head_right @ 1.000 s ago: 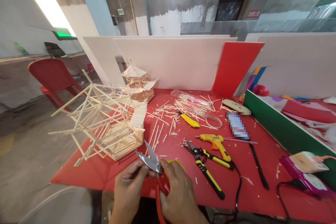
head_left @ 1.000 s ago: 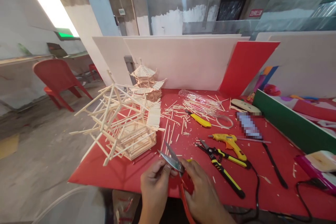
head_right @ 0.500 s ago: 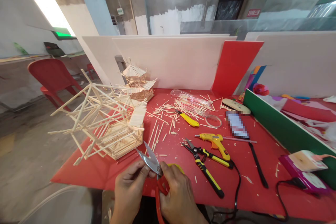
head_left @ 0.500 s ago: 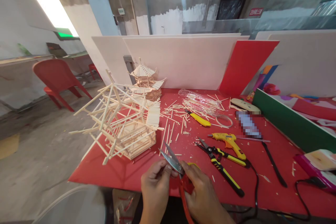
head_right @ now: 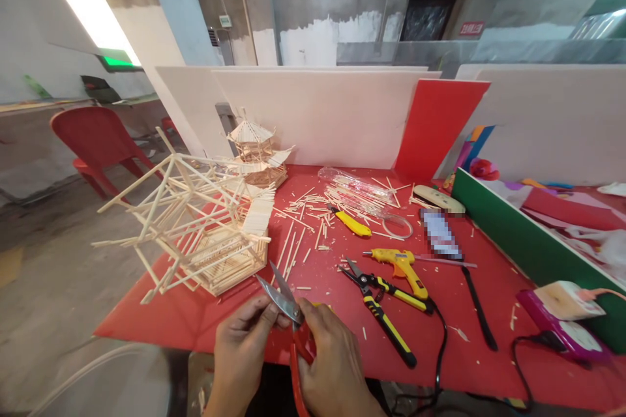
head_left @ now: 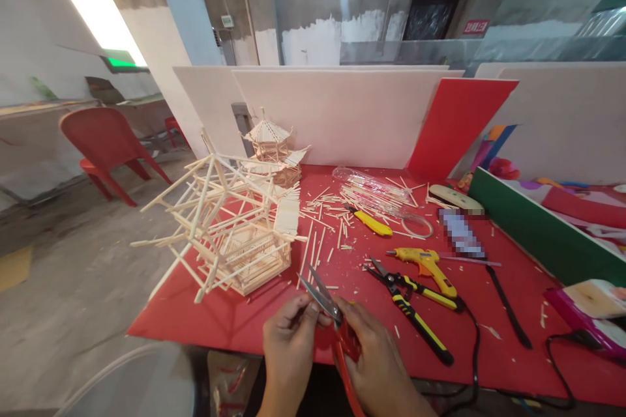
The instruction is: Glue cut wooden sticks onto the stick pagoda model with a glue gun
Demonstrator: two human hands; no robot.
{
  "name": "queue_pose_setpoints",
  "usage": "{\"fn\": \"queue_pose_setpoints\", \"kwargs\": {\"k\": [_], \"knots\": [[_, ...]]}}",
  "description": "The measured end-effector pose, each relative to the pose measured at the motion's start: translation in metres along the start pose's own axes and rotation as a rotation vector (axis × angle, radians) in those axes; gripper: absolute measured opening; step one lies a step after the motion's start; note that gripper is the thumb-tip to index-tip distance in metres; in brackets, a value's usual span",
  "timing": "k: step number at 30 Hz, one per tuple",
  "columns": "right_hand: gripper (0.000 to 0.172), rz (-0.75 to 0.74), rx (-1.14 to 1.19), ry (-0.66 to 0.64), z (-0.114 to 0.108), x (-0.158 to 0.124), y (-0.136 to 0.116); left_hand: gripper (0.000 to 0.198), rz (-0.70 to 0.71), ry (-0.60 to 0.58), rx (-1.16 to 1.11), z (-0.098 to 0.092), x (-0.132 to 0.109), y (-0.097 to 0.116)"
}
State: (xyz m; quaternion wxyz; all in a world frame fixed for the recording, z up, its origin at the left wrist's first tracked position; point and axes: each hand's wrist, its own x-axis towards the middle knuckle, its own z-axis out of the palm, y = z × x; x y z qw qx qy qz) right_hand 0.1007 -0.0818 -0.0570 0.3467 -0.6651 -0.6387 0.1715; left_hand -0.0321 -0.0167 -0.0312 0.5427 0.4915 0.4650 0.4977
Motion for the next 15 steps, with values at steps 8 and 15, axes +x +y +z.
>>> {"fn": "queue_pose_setpoints", "kwargs": {"k": [8, 15], "knots": [[0.051, -0.057, 0.077, -0.033, -0.0024, 0.0013, 0.0012, 0.024, -0.02, 0.042, -0.008, 0.0002, -0.0008, 0.0051], [0.062, -0.007, -0.023, -0.039, -0.0026, 0.0006, -0.0008, 0.016, 0.023, 0.002, 0.013, -0.002, -0.0003, 0.0053]]}}
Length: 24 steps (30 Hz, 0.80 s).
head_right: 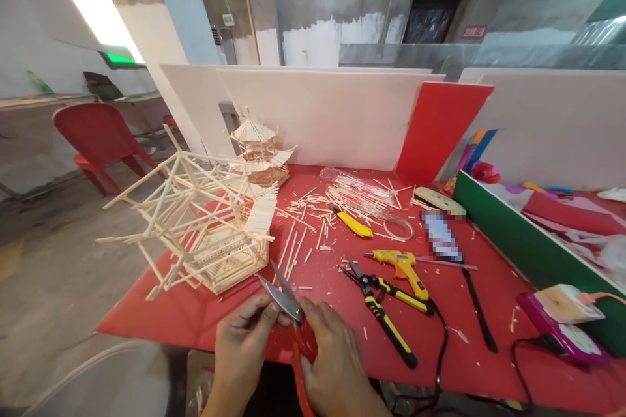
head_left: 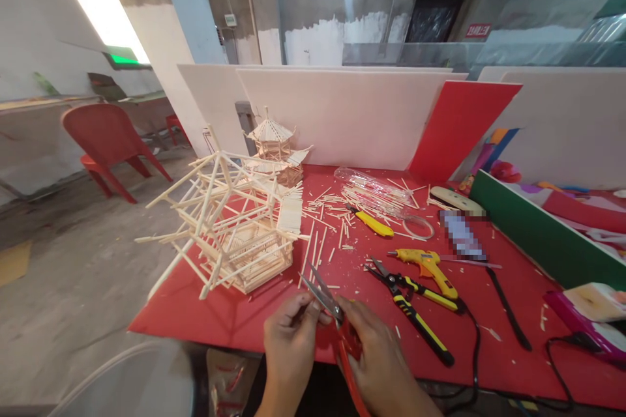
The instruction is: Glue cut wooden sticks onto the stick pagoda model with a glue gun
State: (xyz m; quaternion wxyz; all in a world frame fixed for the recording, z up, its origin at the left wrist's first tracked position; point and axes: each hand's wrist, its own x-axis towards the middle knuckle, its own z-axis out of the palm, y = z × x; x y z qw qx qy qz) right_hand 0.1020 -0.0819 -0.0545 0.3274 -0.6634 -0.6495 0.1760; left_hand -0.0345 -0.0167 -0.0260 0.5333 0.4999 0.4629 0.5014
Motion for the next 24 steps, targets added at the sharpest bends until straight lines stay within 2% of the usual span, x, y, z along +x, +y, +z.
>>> {"fn": "queue_pose_setpoints", "kwargs": {"k": [8, 15, 18, 24], "knots": [[0.056, -0.051, 0.017, -0.01, 0.0006, 0.0001, 0.0005, 0.017, 0.022, 0.015, 0.001, -0.0017, 0.0003, 0.0002], [0.062, -0.006, -0.086, 0.01, 0.0035, 0.0004, -0.0037, 0.016, -0.005, 0.01, -0.013, -0.0017, -0.0008, -0.0016], [0.063, -0.007, -0.067, -0.007, 0.0051, 0.0, -0.0049, 0.015, 0.003, 0.014, 0.001, -0.0015, -0.0008, -0.0003], [0.065, -0.029, -0.075, 0.037, 0.0098, -0.0026, -0.0053, 0.017, 0.023, 0.022, 0.024, -0.0018, -0.0011, 0.0004]]}}
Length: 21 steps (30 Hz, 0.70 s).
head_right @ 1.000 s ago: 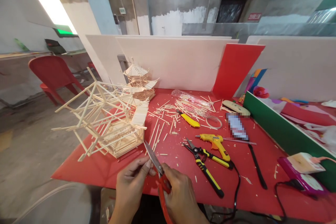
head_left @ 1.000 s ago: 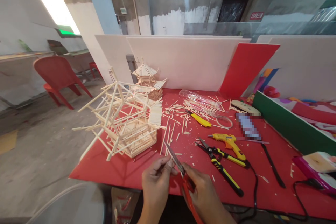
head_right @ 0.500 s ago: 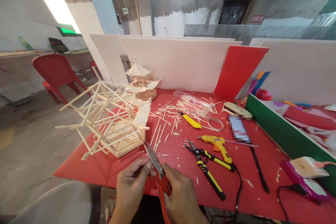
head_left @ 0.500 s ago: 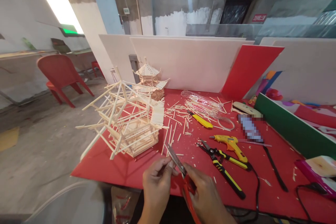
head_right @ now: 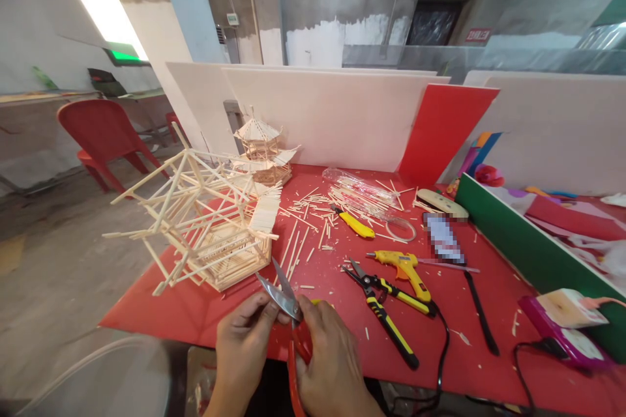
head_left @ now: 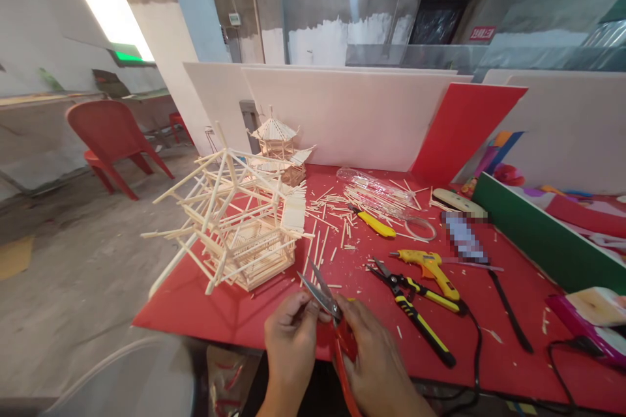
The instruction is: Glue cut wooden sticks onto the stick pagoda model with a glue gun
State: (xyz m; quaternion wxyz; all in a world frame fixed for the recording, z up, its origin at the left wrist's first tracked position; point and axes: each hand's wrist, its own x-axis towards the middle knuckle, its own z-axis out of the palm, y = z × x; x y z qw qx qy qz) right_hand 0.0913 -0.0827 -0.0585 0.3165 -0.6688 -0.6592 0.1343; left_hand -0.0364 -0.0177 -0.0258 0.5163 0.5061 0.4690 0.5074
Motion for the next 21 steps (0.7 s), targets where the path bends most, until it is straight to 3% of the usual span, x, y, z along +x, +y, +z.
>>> {"fn": "queue_pose_setpoints", "kwargs": {"k": [10, 16, 21], "knots": [[0.072, 0.009, 0.011, 0.028, 0.008, -0.005, 0.001, 0.019, 0.04, -0.01, 0.018, 0.005, -0.003, 0.004], [0.068, 0.016, 0.053, 0.005, 0.002, -0.004, 0.001, 0.023, 0.082, -0.199, 0.21, -0.006, 0.003, 0.001], [0.07, -0.002, 0.108, -0.01, 0.003, -0.007, -0.001, 0.024, 0.117, -0.275, 0.176, -0.009, 0.004, 0.004]]}}
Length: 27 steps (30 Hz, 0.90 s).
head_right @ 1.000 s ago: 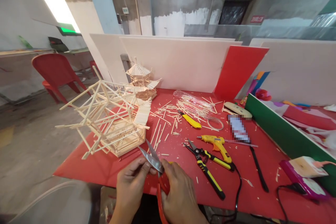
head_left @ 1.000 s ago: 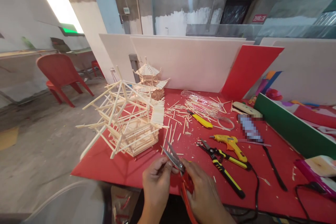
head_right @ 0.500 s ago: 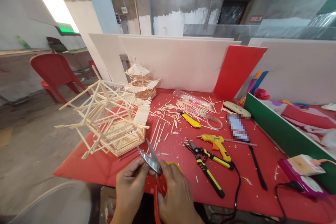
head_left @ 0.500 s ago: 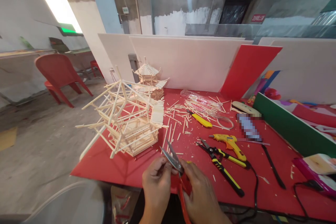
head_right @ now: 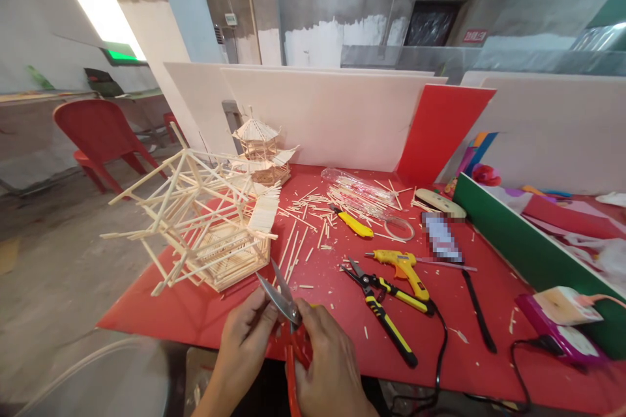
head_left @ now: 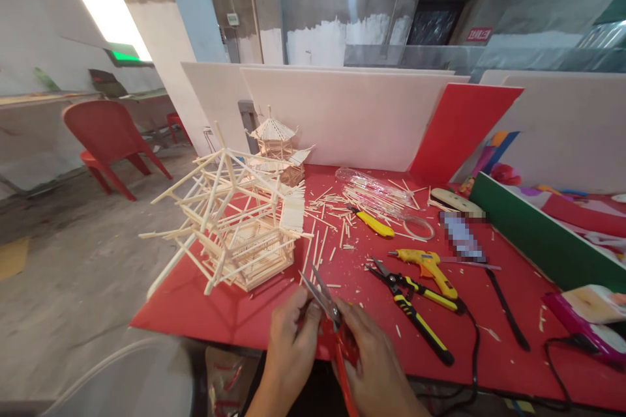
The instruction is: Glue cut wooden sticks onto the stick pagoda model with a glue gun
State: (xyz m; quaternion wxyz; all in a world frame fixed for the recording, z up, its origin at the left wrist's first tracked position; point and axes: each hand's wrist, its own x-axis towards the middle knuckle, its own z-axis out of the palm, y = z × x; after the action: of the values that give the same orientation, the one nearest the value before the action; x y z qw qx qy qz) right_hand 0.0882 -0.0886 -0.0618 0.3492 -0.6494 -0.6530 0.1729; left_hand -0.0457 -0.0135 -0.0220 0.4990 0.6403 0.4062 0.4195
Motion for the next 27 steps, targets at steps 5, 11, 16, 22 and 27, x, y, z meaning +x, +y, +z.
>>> {"fn": "queue_pose_setpoints", "kwargs": {"k": [5, 11, 16, 22, 27], "knots": [[0.072, -0.01, 0.018, 0.014, 0.001, 0.0, 0.0, 0.024, 0.014, 0.076, -0.016, 0.003, -0.003, -0.001], [0.069, 0.017, 0.056, -0.026, -0.004, 0.002, -0.002, 0.022, 0.071, 0.037, 0.076, -0.001, -0.006, -0.002], [0.068, 0.006, 0.1, 0.013, 0.001, 0.0, -0.003, 0.023, 0.057, 0.055, 0.065, 0.002, -0.007, 0.004], [0.069, -0.014, 0.1, 0.041, 0.005, -0.003, 0.001, 0.022, 0.062, 0.089, 0.044, 0.007, -0.01, 0.003], [0.064, -0.025, 0.106, 0.033, 0.006, -0.004, 0.006, 0.025, 0.024, 0.083, 0.045, 0.01, -0.009, -0.004]]}}
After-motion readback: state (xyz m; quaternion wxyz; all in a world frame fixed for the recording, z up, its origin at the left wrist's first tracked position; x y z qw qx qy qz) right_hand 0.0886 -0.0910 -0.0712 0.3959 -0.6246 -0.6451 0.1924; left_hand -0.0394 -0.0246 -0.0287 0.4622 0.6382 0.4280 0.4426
